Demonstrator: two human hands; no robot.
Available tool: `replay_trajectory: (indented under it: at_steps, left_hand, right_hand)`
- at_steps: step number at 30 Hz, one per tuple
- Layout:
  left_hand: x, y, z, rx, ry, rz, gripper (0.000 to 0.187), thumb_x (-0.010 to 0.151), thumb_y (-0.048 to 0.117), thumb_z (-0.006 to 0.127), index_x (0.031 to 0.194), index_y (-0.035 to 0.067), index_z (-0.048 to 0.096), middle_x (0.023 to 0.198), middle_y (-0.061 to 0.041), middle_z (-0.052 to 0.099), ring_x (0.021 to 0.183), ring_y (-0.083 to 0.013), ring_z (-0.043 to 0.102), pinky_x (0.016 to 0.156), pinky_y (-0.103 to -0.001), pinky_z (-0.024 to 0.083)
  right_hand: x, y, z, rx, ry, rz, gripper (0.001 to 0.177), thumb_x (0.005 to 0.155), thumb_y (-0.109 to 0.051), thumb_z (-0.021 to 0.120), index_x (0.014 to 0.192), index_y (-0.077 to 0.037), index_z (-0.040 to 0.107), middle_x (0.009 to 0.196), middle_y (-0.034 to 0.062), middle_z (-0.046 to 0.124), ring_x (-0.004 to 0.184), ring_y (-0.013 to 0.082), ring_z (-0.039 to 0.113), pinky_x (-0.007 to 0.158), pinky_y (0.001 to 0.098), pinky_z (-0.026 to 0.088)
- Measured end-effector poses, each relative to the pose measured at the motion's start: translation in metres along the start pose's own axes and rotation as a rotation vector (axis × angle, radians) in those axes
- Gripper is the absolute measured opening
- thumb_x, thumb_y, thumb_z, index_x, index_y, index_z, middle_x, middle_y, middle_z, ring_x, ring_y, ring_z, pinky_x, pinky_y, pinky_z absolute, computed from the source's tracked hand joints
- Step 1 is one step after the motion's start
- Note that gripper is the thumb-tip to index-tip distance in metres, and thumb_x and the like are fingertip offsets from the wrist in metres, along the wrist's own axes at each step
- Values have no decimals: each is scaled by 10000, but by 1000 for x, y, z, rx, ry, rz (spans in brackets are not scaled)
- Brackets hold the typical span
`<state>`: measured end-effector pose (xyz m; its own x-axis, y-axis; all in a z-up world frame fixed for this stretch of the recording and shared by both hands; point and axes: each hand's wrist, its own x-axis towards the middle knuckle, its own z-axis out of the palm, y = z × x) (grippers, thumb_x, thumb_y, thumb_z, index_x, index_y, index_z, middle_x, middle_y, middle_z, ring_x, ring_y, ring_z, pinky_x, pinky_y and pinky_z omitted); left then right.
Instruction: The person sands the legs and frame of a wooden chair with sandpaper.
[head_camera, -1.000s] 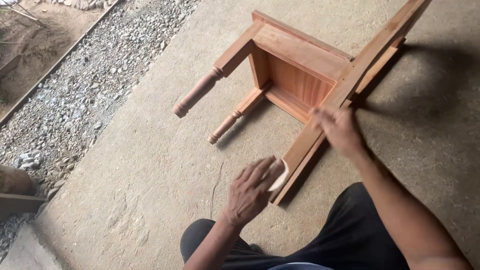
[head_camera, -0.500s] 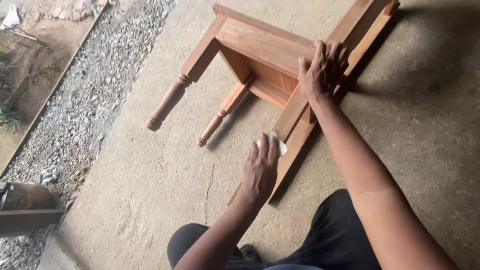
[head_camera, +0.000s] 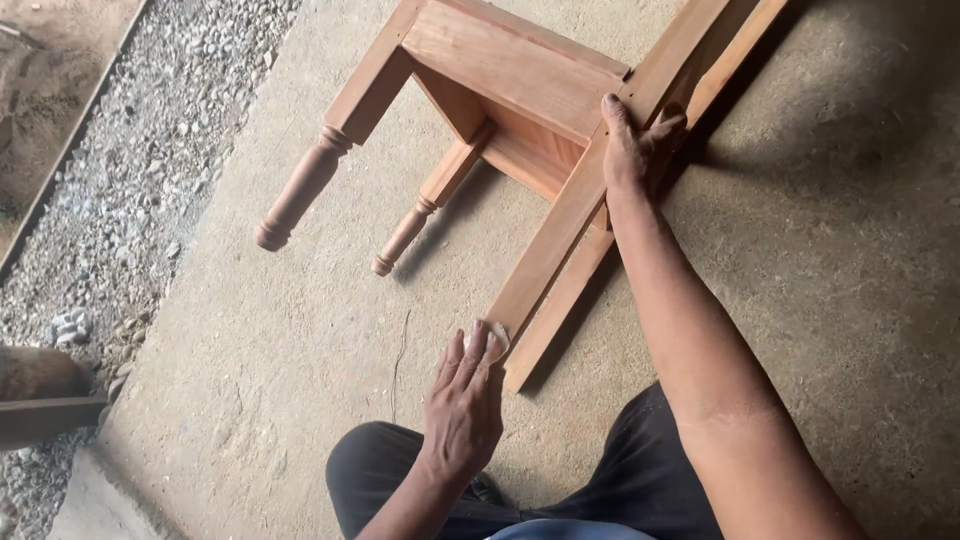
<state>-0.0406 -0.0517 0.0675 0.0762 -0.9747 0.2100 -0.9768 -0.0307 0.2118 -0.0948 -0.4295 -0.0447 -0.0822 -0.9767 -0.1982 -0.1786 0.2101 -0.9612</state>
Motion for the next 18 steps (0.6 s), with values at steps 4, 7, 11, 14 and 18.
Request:
replay_trajectory:
  at_steps: [4, 7, 11, 14, 18]
  left_hand:
    - [86, 17, 23, 11, 10, -100, 503, 1008, 101, 440, 1492, -37, 437, 1543, -322, 424, 1401, -512, 427, 1185, -548, 337]
    - [147, 27, 33, -87, 14, -155, 517, 996, 122, 442, 1498, -4, 431, 1564, -310, 402, 1357, -545, 447, 1133, -543, 389]
    - [121, 16, 39, -201, 108, -35, 448, 1083, 189, 449, 1494, 9, 446, 1578, -308, 415, 1399, -505, 484, 1235, -532, 375]
    - [32, 17, -4, -85, 18, -82, 495, 1037, 201, 515, 1504, 42, 469, 1550, -275, 435, 1390, -507, 435, 1180, -536, 329]
    - [15, 11, 7, -10, 13, -99, 472, 1015, 162, 520, 1475, 61, 491, 1552, -254, 454, 1421, -468, 450, 1208, -513, 337]
  right_hand:
    - [-3, -19, -5, 190, 8, 34, 1415, 778, -718, 773, 1589, -44, -170, 1658, 322, -23, 1537, 451, 147, 1223, 608, 222]
    - [11, -8, -4, 208, 24, -16, 1417, 790, -694, 796, 1589, -31, -167, 1654, 327, 64, 1519, 436, 262, 1229, 561, 300]
    - [14, -7, -7, 158, 31, -26, 1367, 821, -657, 819, 1591, -29, -120, 1655, 316, 88, 1523, 417, 256, 1224, 512, 304]
    - [13, -5, -9, 70, 86, -29, 1250, 888, -663, 791, 1617, -34, -6, 1655, 291, 166, 1516, 407, 277, 1225, 507, 305]
    - [-12, -26, -18, 101, 131, -121, 1057, 859, -583, 820, 1588, -50, 270, 1578, 252, 397, 1476, 346, 458, 1229, 455, 430]
